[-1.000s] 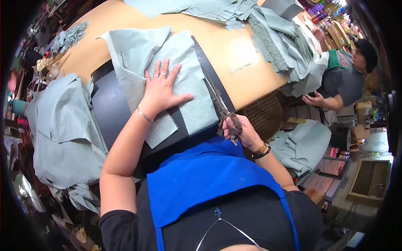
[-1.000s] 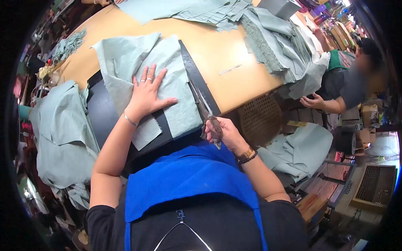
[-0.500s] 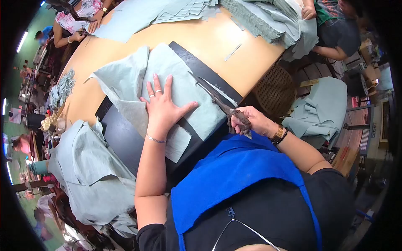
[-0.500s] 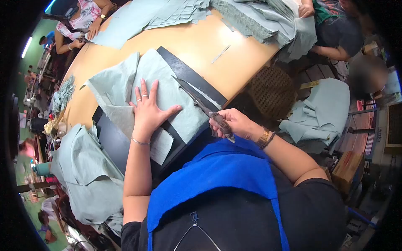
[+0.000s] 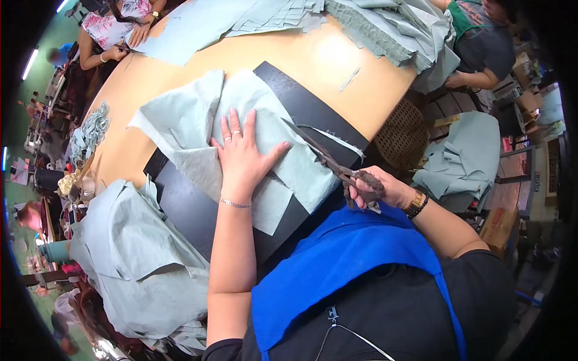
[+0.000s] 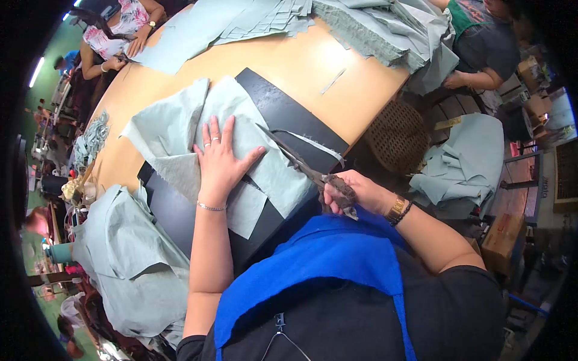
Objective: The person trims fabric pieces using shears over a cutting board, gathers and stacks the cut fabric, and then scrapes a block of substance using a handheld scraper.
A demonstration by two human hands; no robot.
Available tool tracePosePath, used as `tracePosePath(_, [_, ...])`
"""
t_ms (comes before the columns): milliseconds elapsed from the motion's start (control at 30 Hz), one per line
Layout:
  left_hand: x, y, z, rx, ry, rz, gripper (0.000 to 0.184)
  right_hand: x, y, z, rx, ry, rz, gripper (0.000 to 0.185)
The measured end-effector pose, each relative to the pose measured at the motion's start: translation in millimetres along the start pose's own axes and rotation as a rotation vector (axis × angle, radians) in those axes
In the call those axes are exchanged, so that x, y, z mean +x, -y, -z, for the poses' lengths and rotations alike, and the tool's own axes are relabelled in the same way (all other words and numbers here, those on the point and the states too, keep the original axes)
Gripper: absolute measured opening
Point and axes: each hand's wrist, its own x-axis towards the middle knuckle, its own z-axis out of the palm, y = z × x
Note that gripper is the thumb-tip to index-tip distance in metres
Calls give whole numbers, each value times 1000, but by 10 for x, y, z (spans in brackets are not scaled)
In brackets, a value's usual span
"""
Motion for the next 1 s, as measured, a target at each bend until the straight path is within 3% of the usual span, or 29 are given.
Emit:
tracePosePath(400, [-17, 86, 38, -22, 52, 54, 102, 121, 6, -290, 18, -215, 45, 35])
tracePosePath(567, [-1, 79, 48, -11, 65, 59, 102, -20, 34, -135, -9, -55, 3, 35])
tracePosePath(1000, [-24, 89, 90, -42, 87, 53, 105, 115, 135, -256, -68, -132, -32, 25])
